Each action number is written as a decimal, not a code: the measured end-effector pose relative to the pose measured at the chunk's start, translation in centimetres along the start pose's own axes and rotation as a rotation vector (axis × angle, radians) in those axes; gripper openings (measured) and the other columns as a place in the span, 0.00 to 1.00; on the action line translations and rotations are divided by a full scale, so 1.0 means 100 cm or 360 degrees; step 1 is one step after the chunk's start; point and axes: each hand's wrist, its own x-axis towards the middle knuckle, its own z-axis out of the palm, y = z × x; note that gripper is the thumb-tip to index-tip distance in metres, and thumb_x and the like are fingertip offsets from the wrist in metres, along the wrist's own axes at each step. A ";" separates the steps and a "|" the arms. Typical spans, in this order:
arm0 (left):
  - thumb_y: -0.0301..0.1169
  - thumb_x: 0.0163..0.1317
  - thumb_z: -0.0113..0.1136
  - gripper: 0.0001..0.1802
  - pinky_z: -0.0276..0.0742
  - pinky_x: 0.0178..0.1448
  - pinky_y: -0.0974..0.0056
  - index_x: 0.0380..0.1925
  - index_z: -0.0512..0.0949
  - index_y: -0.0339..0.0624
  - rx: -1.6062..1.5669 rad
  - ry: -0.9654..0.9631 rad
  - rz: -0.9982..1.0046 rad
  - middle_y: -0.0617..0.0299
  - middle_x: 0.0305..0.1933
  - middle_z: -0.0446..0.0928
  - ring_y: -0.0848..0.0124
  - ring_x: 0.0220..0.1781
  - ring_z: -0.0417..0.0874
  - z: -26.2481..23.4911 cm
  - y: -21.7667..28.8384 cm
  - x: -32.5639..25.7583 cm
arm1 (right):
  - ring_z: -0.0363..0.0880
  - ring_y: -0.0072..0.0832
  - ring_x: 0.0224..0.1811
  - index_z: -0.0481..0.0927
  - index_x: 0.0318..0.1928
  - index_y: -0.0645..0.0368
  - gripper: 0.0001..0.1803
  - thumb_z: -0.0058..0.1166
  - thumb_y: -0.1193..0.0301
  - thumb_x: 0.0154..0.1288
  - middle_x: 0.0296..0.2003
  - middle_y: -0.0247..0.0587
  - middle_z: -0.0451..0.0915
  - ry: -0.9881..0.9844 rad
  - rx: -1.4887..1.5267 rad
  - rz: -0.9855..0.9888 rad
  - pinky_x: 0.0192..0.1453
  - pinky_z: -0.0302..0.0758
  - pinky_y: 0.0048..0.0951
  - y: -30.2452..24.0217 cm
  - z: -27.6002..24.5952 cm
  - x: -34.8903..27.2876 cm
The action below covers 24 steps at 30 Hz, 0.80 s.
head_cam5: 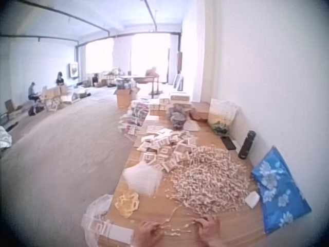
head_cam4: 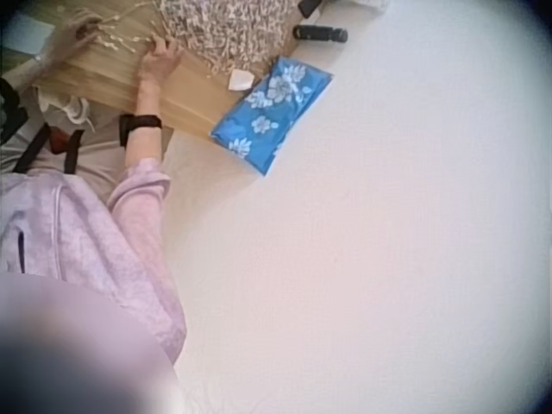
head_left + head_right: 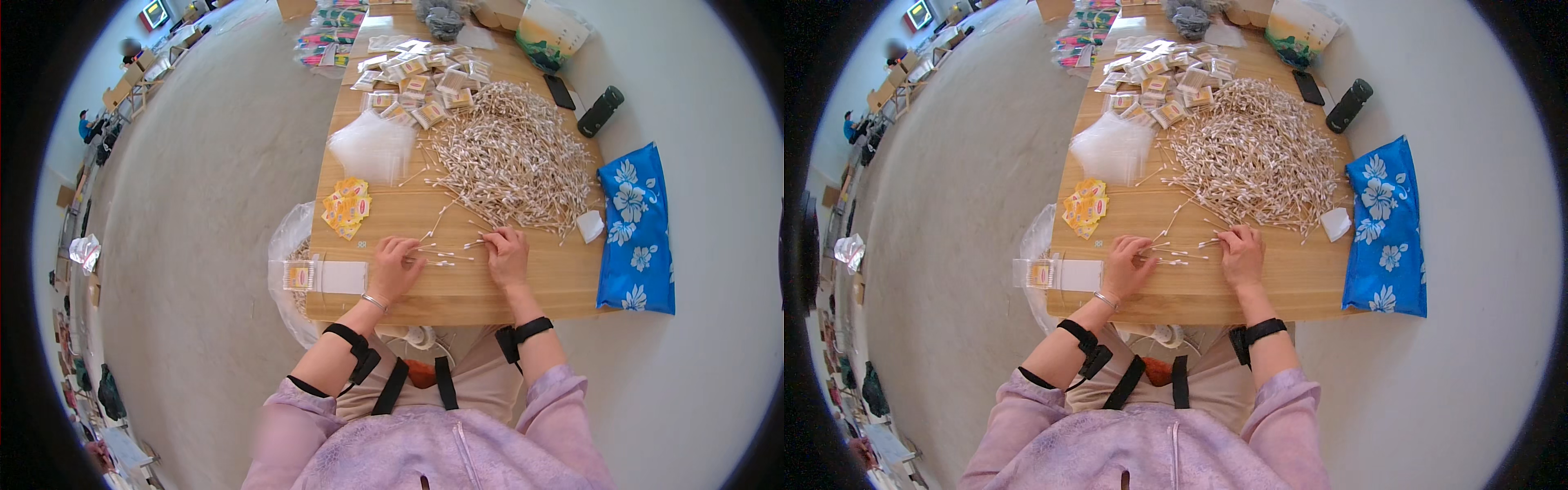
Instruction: The recorder is counting and placing cotton swabs into small plastic bags.
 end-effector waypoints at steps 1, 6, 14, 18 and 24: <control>0.25 0.50 0.63 0.13 0.71 0.53 0.56 0.38 0.79 0.39 0.0084 -0.0091 0.0092 0.55 0.39 0.78 0.56 0.46 0.75 -0.006 0.010 0.000 | 0.71 0.35 0.49 0.84 0.36 0.48 0.06 0.59 0.69 0.56 0.40 0.30 0.77 0.0000 0.0003 0.0002 0.52 0.68 0.39 0.000 0.001 0.001; 0.27 0.49 0.65 0.21 0.69 0.59 0.55 0.46 0.76 0.40 0.0183 -0.0313 0.0113 0.53 0.47 0.75 0.55 0.54 0.72 -0.001 0.005 -0.005 | 0.70 0.34 0.47 0.83 0.34 0.49 0.05 0.60 0.68 0.56 0.37 0.30 0.76 0.0100 -0.0147 0.0075 0.52 0.67 0.39 -0.012 0.010 0.005; 0.29 0.53 0.63 0.11 0.70 0.57 0.57 0.39 0.81 0.43 0.0194 -0.0220 0.0202 0.61 0.43 0.79 0.60 0.51 0.75 0.006 -0.003 -0.006 | 0.70 0.32 0.48 0.83 0.33 0.47 0.04 0.59 0.66 0.56 0.36 0.27 0.76 0.0132 -0.0304 0.0111 0.54 0.64 0.38 -0.029 0.035 0.027; 0.30 0.54 0.63 0.08 0.70 0.56 0.58 0.35 0.82 0.45 0.0180 -0.0201 0.0218 0.63 0.39 0.80 0.62 0.48 0.76 0.003 -0.003 -0.007 | 0.70 0.32 0.47 0.84 0.33 0.46 0.04 0.59 0.66 0.56 0.35 0.27 0.77 0.0084 -0.0197 0.0053 0.53 0.64 0.37 -0.048 0.048 0.037; 0.29 0.53 0.63 0.07 0.70 0.56 0.58 0.34 0.82 0.44 0.0141 -0.0204 0.0310 0.63 0.38 0.80 0.61 0.46 0.77 -0.001 -0.003 -0.007 | 0.70 0.32 0.47 0.84 0.33 0.45 0.05 0.59 0.68 0.55 0.36 0.28 0.77 -0.0246 0.0122 -0.0152 0.53 0.64 0.37 -0.072 0.058 0.034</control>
